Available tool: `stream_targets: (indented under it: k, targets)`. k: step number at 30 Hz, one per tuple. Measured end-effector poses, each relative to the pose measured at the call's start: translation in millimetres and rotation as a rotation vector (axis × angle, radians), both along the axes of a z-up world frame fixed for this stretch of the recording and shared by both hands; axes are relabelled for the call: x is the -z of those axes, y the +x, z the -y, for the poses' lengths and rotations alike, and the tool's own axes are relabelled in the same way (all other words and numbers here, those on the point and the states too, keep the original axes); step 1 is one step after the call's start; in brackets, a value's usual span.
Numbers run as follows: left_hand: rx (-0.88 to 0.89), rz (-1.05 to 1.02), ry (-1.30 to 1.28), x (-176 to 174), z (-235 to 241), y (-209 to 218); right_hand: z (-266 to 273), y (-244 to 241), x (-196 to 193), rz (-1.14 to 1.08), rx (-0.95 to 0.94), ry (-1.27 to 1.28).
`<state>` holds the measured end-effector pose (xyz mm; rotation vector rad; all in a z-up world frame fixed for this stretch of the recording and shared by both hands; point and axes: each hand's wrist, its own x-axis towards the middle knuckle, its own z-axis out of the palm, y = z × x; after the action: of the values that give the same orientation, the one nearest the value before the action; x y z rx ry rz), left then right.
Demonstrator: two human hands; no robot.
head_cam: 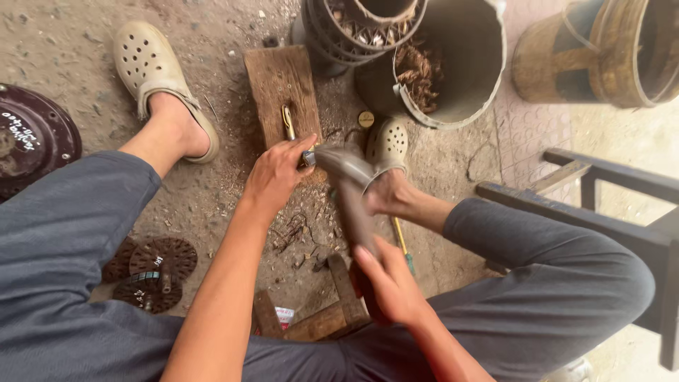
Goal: The person uses a hammer and a chisel to strike and pry apart a copper-wound electrical component on a wooden block. The person repeatedly hits the component to separate the copper windings from the core.
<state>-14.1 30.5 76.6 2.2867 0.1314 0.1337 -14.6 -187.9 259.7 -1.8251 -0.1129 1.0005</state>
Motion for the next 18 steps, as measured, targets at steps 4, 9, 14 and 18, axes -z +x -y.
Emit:
stream_targets:
  k: [4, 9, 14, 18]
  targets:
    - [-0.043, -0.352, -0.111, -5.1, -4.3, 6.2, -0.4, 14.2, -10.8, -0.251, 0.184, -0.301]
    - [-0.012, -0.202, 0.067, 15.8, 8.4, -5.5, 8.5, 6.5, -14.5, -0.013, 0.007, 0.054]
    - [-0.041, -0.308, -0.025, 12.9, 2.0, 13.3, 5.8, 18.6, 0.3, -0.332, 0.006, -0.328]
    - [-0.076, -0.336, -0.113, 8.0, 5.6, 3.5, 41.8, 4.1, -2.5, -0.305, 0.199, -0.28]
